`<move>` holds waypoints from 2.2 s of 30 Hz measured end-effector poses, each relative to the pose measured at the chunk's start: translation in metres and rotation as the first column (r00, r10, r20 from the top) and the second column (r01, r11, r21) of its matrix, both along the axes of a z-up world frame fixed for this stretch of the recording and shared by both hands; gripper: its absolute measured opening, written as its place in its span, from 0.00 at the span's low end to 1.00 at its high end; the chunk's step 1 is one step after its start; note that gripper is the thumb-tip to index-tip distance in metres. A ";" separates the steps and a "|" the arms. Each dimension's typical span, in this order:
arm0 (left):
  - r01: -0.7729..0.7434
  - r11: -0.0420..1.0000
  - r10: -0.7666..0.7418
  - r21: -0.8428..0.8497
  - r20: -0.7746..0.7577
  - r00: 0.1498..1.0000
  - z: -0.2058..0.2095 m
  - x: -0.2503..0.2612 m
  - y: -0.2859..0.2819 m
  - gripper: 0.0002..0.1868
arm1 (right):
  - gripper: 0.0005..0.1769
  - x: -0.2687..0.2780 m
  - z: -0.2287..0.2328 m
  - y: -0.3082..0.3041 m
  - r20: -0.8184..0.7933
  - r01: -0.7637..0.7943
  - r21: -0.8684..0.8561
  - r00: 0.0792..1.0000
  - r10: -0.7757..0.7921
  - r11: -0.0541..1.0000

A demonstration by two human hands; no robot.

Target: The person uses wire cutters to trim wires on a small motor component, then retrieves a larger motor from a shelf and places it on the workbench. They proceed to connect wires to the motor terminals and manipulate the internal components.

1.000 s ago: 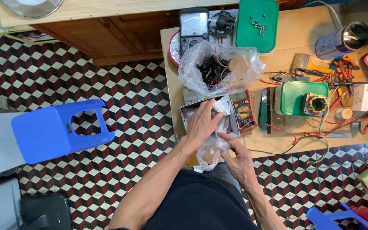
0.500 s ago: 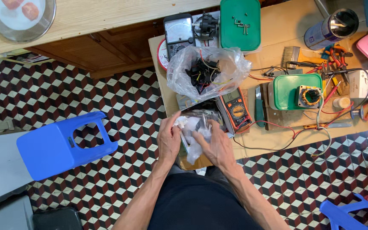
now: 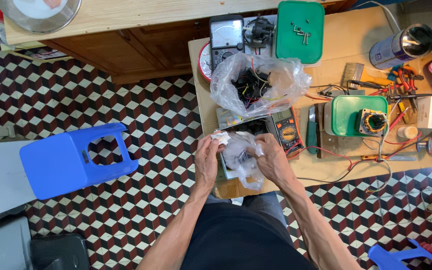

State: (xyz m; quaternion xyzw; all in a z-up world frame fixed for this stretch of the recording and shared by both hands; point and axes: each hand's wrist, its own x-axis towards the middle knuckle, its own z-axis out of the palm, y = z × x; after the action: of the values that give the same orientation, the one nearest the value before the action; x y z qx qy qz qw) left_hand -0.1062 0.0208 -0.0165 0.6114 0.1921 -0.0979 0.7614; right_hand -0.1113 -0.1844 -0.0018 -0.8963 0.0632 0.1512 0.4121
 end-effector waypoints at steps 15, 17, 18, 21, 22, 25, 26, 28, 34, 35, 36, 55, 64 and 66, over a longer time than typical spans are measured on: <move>0.015 1.000 -0.015 0.016 -0.008 1.000 -0.011 -0.001 0.006 0.22 | 0.17 -0.042 0.096 -0.029 -0.343 0.572 0.778 0.734 -0.587 0.260; 0.003 1.000 -0.003 -0.006 -0.012 1.000 -0.009 0.000 0.006 0.22 | 0.20 -0.042 0.114 -0.038 -0.336 0.533 0.824 0.733 -0.591 0.192; -0.008 1.000 0.007 -0.010 -0.012 1.000 -0.008 0.001 0.007 0.22 | 0.22 -0.041 0.123 -0.044 -0.326 0.507 0.845 0.741 -0.587 0.170; -0.022 1.000 0.022 -0.008 -0.003 1.000 -0.001 0.005 0.013 0.21 | 0.27 -0.041 0.138 -0.057 -0.294 0.475 0.870 0.715 -0.635 0.132; -0.026 1.000 0.026 0.001 0.004 1.000 0.002 0.007 0.016 0.22 | 0.27 -0.042 0.140 -0.061 -0.282 0.471 0.873 0.698 -0.658 0.126; -0.055 0.995 0.050 0.078 0.063 0.997 0.014 0.016 0.024 0.21 | 0.26 -0.044 0.139 -0.074 -0.191 0.362 0.923 0.723 -0.664 0.129; -0.069 0.991 0.059 0.112 0.089 0.994 0.018 0.019 0.026 0.21 | 0.25 -0.046 0.138 -0.079 -0.178 0.351 0.927 0.720 -0.671 0.131; -0.039 0.967 0.028 0.251 0.044 0.999 0.028 0.022 0.029 0.18 | 0.23 -0.051 0.137 -0.088 -0.151 0.331 0.933 0.713 -0.685 0.139; 0.294 0.766 -0.435 0.572 0.124 0.892 0.034 0.007 0.017 0.12 | 0.23 -0.066 0.134 -0.108 -0.136 0.284 0.955 0.682 -0.719 0.088; 0.363 0.719 -0.537 0.593 0.143 0.831 0.029 0.002 0.011 0.12 | 0.23 -0.067 0.133 -0.108 -0.137 0.272 0.959 0.682 -0.718 0.076; 0.419 0.582 -0.666 0.697 0.112 0.737 0.021 0.000 0.002 0.13 | 0.23 -0.068 0.132 -0.108 -0.138 0.263 0.963 0.687 -0.713 0.066; 0.172 -0.546 -0.834 0.820 -0.552 -0.009 -0.032 0.031 -0.040 0.15 | 0.28 -0.089 0.131 -0.091 -0.252 0.355 0.934 0.565 -0.786 -0.044; 0.359 0.301 -0.867 0.883 0.096 0.489 -0.004 0.033 0.018 0.11 | 0.25 -0.085 0.132 -0.096 -0.294 0.369 0.927 0.597 -0.746 -0.070; 0.321 0.432 -0.785 0.843 0.176 0.594 0.009 0.032 0.022 0.11 | 0.26 -0.081 0.134 -0.093 -0.284 0.373 0.927 0.621 -0.730 -0.044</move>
State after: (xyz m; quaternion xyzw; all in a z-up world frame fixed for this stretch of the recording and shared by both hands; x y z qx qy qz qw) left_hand -0.0737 0.0433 -0.0074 0.8892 -0.2383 -0.0892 0.3802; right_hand -0.1920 -0.2778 0.1326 -0.3562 0.2570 -0.1631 0.8834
